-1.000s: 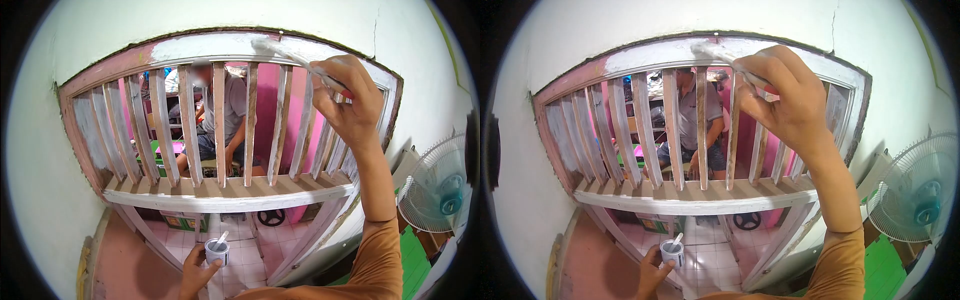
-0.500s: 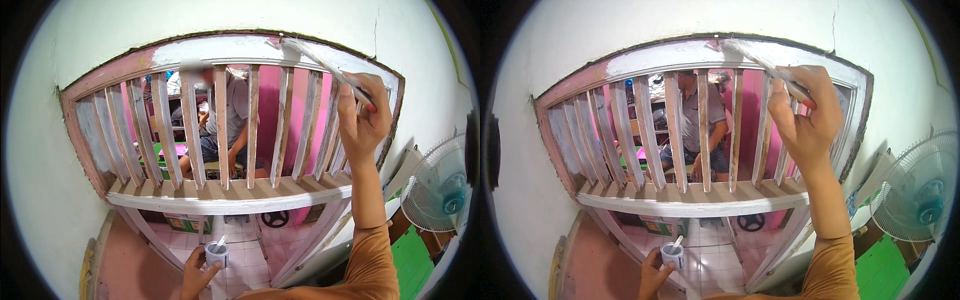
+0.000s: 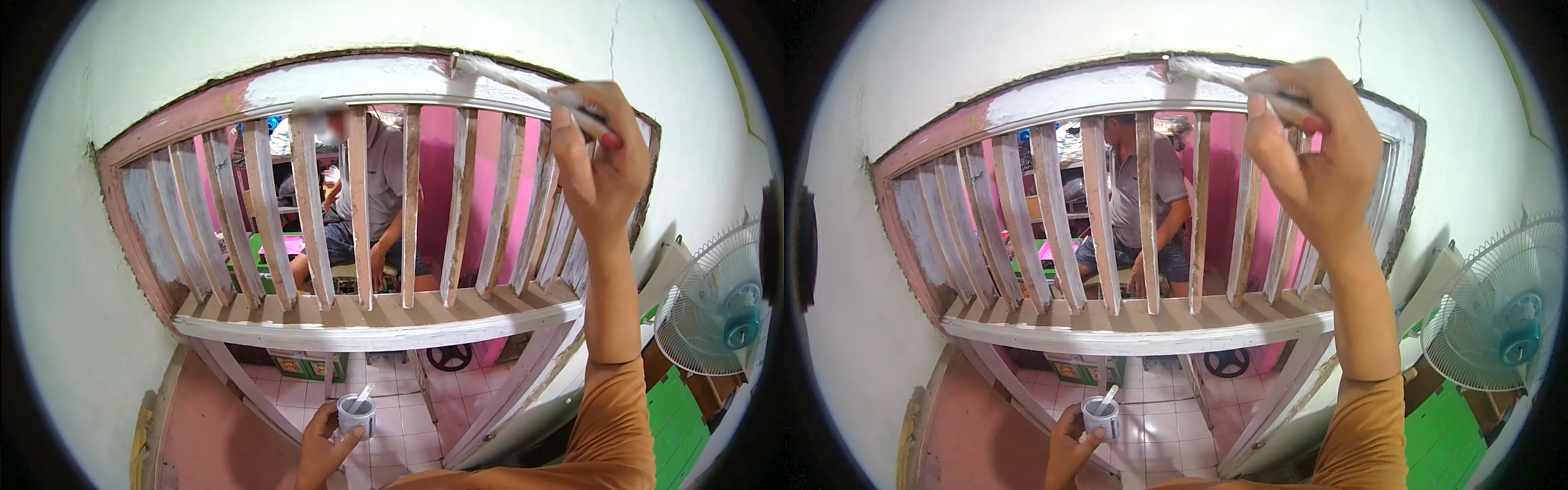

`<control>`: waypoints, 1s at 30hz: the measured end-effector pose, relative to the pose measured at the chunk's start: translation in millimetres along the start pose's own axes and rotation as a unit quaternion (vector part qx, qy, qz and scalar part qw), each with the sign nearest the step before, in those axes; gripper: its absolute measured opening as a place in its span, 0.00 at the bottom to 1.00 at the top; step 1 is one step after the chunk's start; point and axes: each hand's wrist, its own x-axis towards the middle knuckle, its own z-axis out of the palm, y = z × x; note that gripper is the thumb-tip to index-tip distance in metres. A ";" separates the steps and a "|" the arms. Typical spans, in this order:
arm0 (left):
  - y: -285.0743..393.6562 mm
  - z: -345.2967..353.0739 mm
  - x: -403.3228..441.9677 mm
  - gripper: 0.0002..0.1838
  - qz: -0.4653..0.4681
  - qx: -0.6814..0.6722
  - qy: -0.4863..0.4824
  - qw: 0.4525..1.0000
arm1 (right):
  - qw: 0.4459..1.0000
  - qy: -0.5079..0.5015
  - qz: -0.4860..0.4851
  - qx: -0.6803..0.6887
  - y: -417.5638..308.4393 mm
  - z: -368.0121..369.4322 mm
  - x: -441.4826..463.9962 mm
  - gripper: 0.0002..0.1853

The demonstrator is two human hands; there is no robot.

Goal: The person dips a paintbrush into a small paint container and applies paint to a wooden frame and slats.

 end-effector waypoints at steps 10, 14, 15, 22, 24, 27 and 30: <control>3.9 6.7 1.5 0.29 0.002 -0.011 -0.004 1.000 | 0.991 -0.118 0.025 -0.061 -16.3 -7.1 35.9 0.07; 2.4 6.5 1.6 0.30 0.001 -0.002 -0.009 1.000 | 0.977 -0.169 -0.001 -0.132 -22.9 -9.7 44.6 0.07; 1.7 6.9 1.5 0.30 0.001 -0.003 -0.009 1.000 | 0.977 -0.170 -0.001 -0.132 -21.5 -10.3 43.7 0.07; 0.5 10.5 2.7 0.30 0.000 -0.016 -0.001 1.000 | 0.994 -0.094 0.038 -0.041 -15.8 -10.9 39.7 0.06; 2.1 10.8 3.4 0.30 -0.001 -0.012 -0.001 1.000 | 0.995 -0.090 0.026 -0.034 -16.0 -12.0 39.0 0.06; 4.0 10.8 4.3 0.30 -0.007 -0.014 -0.006 1.000 | 0.985 -0.124 0.050 -0.109 -21.6 -18.5 36.2 0.06; 2.3 9.1 4.1 0.30 0.000 -0.007 0.000 1.000 | 0.986 -0.076 0.008 -0.150 -31.6 -29.0 28.7 0.07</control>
